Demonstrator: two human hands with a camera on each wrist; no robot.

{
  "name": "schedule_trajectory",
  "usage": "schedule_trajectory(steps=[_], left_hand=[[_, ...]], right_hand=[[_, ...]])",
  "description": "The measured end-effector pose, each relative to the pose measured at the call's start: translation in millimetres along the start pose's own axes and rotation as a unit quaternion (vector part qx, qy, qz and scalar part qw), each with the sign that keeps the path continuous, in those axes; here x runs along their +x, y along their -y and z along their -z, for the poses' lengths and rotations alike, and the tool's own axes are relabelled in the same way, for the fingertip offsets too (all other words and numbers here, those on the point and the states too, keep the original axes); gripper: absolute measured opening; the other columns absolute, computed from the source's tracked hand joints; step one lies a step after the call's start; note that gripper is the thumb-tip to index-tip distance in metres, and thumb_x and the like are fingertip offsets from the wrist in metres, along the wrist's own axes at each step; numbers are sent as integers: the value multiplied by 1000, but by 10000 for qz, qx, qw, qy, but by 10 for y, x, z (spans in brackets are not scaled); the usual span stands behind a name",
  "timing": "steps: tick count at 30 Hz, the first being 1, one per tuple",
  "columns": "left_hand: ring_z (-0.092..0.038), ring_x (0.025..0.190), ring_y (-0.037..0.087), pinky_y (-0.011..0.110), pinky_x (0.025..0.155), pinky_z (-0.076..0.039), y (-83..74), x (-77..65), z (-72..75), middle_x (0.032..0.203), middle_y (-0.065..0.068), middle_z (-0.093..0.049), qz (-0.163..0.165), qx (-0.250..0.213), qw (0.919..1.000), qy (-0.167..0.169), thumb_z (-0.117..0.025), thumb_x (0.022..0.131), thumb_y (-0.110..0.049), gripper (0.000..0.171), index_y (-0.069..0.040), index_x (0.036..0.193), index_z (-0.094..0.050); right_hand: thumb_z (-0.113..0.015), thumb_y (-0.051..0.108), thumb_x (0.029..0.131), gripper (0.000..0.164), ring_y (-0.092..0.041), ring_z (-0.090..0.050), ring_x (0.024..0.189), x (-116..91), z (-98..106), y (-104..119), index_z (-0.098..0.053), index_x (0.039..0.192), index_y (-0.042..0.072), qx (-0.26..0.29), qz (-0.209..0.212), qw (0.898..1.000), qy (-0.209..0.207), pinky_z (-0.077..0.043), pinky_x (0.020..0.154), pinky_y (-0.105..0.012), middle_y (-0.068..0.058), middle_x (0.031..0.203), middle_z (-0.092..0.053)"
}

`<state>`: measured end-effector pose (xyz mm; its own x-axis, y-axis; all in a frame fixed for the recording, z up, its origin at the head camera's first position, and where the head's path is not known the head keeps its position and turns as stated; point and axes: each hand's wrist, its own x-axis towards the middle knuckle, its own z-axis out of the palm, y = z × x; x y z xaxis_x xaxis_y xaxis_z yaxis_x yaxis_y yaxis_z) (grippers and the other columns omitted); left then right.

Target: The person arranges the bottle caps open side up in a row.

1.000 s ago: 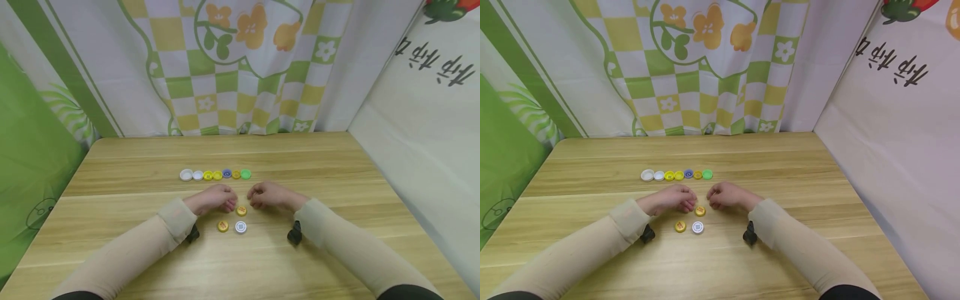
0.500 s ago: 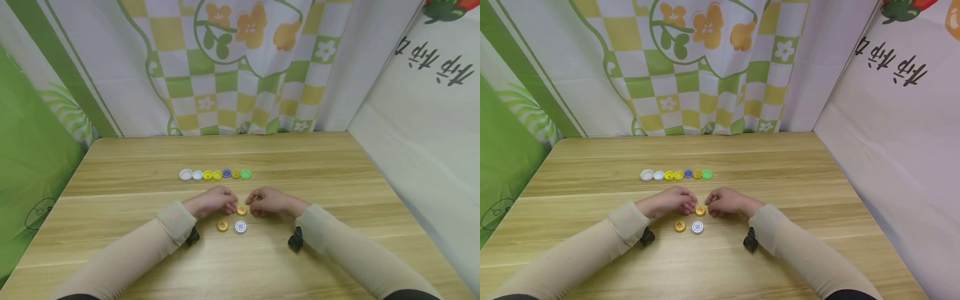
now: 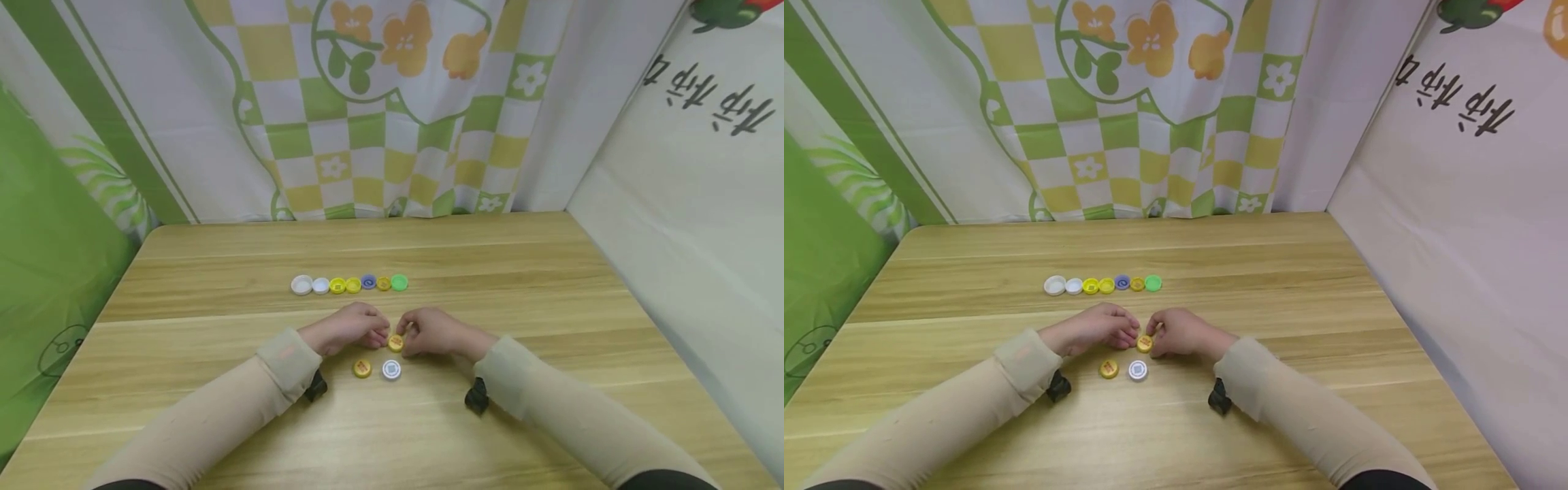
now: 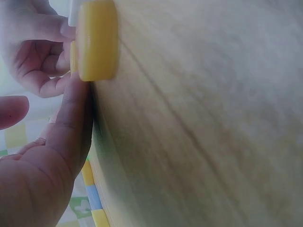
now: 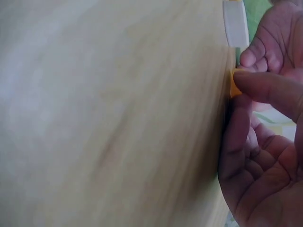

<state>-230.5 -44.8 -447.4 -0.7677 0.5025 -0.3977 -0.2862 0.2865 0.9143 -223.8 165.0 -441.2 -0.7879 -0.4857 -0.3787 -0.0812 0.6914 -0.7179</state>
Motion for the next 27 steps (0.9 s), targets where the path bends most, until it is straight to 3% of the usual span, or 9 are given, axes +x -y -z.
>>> schedule_trajectory(steps=[6, 11, 14, 19, 27], left_hand=[[-69, 88, 18, 32, 87, -60, 10, 11, 7, 105, 22, -69, -68, -230, 9997, 12, -50, 104, -1, 26, 19, 117, -60], [-67, 84, 13, 28, 86, -59, 16, 22, 29, 102, 16, -70, -86, -583, 9982, -91, -51, 103, -1, 28, 19, 120, -59], [-65, 82, 12, 26, 83, -59, 9, 20, 36, 99, 12, -70, -148, -573, 9982, -110, -52, 103, -1, 28, 19, 121, -60], [-65, 89, 15, 29, 86, -58, -4, 44, 28, 108, 15, -69, -424, -248, 9986, -197, -58, 99, 2, 27, 17, 122, -63], [-65, 98, 22, 34, 89, -56, -39, 76, -12, 110, 14, -72, -777, 725, 9917, -723, -70, 90, 2, 28, 8, 117, -69]], right_hand=[[-80, 3, 81, 26, -12, -59, 65, 19, -21, 2, -68, 103, 8, -67, 31, 9997, -218, -48, 58, -23, -1, 76, -66], [-82, 10, 85, 25, -14, -60, 68, 31, 6, -28, -68, 106, 7, 358, -40, 9989, -298, -50, 62, -25, -2, 80, -68], [-78, 13, 89, 23, -15, -63, 74, 42, 20, -59, -68, 108, 6, 743, -96, 9968, -280, -53, 66, -27, -4, 84, -70], [-73, 20, 92, 25, -18, -64, 84, 44, 51, -71, -68, 109, 2, 1373, -217, 9897, -337, -57, 73, -31, -6, 92, -69], [-72, 24, 96, 27, -20, -63, 89, 55, 94, -45, -67, 112, 2, 2061, -558, 9754, -541, -55, 78, -31, -9, 99, -69]])
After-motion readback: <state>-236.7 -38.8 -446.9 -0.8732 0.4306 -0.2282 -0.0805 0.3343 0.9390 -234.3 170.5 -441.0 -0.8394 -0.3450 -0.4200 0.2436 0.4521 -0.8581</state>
